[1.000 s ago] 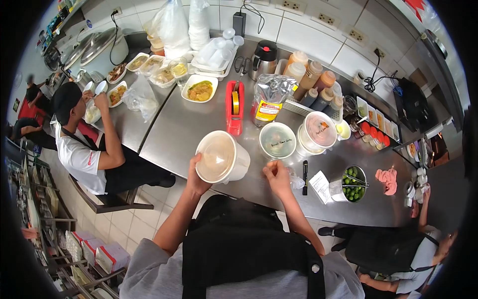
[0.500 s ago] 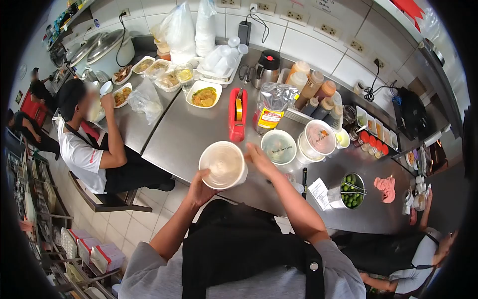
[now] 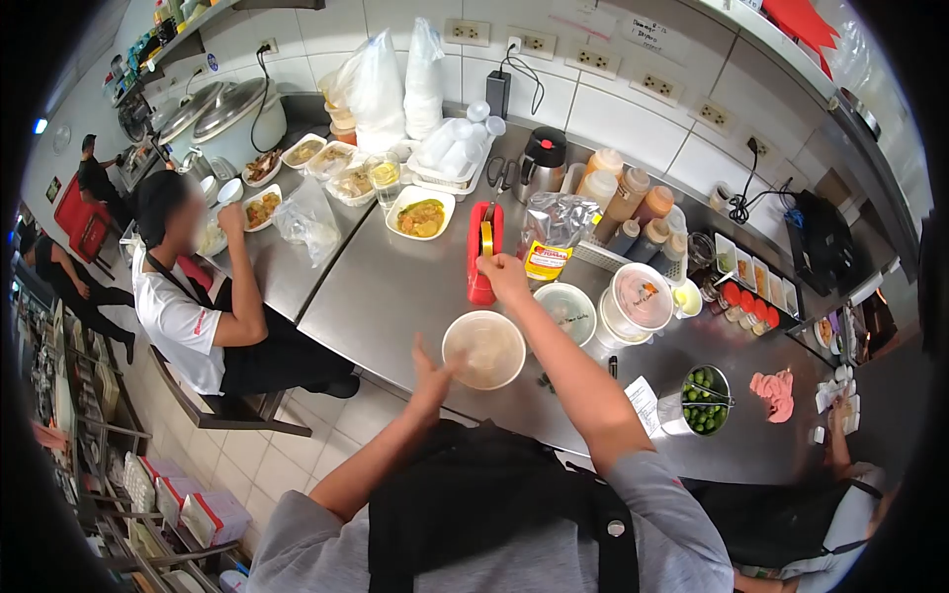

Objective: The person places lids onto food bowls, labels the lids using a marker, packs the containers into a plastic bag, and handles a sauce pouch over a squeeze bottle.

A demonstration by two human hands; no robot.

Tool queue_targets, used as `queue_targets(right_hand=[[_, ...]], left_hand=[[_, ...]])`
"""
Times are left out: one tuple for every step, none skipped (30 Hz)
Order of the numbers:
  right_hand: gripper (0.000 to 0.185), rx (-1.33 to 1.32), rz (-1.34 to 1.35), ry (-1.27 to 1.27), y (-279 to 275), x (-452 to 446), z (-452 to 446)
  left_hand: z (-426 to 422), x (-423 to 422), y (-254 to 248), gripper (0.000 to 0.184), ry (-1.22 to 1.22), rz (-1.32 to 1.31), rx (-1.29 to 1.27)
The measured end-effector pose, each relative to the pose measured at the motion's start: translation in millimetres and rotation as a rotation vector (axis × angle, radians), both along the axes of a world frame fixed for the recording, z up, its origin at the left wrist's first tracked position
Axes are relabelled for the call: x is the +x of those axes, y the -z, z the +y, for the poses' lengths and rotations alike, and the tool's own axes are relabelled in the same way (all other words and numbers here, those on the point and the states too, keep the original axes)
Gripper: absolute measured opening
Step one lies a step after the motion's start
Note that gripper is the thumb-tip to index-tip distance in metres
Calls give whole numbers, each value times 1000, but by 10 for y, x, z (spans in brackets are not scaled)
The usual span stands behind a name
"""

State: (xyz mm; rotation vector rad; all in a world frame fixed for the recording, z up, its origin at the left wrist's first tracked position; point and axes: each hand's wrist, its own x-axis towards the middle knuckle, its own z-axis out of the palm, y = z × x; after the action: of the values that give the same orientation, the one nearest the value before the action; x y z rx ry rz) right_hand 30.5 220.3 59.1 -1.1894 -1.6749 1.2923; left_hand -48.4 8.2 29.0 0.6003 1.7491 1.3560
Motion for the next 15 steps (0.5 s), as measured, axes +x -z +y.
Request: queue_targets(right_hand=[[26,24,-9,-86,-80,83,-150],[30,123,46,-165,-244,221,-456],[29,149,28,-234,-487,411,-838],[24,26,-43,-399,-895,662,-1273],[24,81,-65,-586,-1078,870,-1634],[16,157,46,-813,-1068,1003,-1874],[14,24,121,-904,-1132,1105,-2067],[13,-109,199,-990,-1194,1174,-2188],[13,-116,202,-980,-1215,1206,-2231],[12,-166,187,-980,-1225,1234,-2279],[12,-215,170,-980,-1239,1260,-2322],[12,-220,171,-968,-1258,1277,-2344],[12,-233,174,-982,-1284,1281,-2343],[11,-243,178,-996,-1317,1280,-2340],[11,-246,181,-985,-1381,1279,-2349]], left_hand=[[88,-115,-9,85,-81,71,47],[203,-313,15,74,-39,45,162],[326,-507,12,65,0,16,276],[452,-644,-77,59,42,34,260],[603,-746,-169,56,84,49,244],[737,-816,-234,56,189,27,202],[851,-878,-284,56,298,6,154],[1022,-923,-244,58,386,-3,76],[1207,-941,-193,61,475,-13,0],[1351,-934,-216,61,487,-17,-8],[1492,-905,-243,63,548,-10,-131],[1594,-865,-258,65,608,-3,-252],[1660,-823,-285,65,619,-4,-256],[1715,-786,-315,67,652,96,-311],[1744,-755,-309,69,684,197,-365]])
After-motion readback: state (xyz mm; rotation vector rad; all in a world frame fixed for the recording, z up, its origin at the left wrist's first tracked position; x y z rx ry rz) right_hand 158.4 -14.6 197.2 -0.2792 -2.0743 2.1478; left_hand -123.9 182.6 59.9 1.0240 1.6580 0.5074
